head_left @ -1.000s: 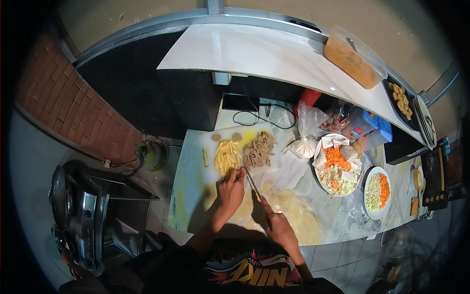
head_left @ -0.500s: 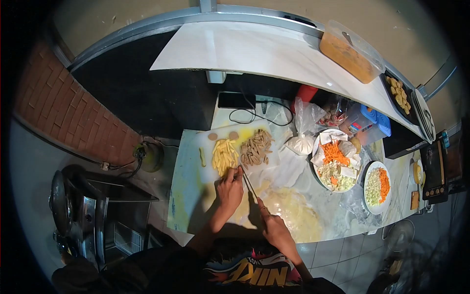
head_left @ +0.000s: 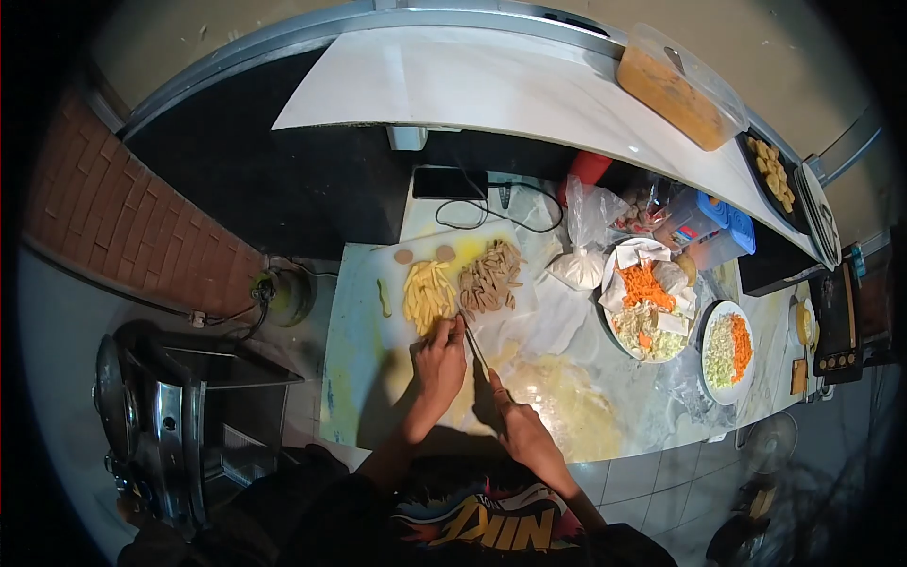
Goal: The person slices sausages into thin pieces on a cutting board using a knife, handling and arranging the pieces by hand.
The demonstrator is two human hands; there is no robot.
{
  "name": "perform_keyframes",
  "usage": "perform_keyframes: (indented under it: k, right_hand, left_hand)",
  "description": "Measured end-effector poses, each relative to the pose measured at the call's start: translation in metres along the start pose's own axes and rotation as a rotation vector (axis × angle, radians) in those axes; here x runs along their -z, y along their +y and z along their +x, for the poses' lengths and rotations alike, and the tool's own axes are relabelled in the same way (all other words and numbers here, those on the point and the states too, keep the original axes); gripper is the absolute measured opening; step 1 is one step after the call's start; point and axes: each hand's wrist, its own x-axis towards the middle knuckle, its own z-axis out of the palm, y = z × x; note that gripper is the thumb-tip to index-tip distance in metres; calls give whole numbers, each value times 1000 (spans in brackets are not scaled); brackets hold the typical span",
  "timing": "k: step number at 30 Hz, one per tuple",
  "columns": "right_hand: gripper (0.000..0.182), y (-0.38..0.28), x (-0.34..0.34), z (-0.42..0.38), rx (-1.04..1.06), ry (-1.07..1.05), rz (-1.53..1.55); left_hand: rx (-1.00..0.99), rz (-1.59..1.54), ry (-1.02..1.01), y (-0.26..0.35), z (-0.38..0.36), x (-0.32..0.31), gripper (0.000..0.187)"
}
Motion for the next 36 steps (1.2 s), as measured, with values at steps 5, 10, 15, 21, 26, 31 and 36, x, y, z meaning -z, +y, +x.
perform_keyframes:
  k: [5,10,15,21,26,31,36]
  right_hand:
    - [94,1,-1,14,-53,-22,-13]
    - [101,4,1,14,-24,22,-50]
    - [98,1,14,7,-88,-30,-67]
    - [93,0,18,1,-61,-6,1]
    - [92,-7,18,-1,-68,4,71]
    - [92,-11,15,-6,-80,4,73]
    - [94,-13,9,-11,-49,16,46]
  left_hand:
    - [-1,-6,16,2,0,1,36]
    - [-4,52,-13,4,-3,3,40]
    - [6,-6,-99,1,-5,9,45]
    - [23,-45,-121,2,-5,10,49]
    - [29,-67,-146,2,-5,12,49]
    - [24,-70,-140,0,-6,9,49]
    - [22,-56,-117,0,-7,8,50]
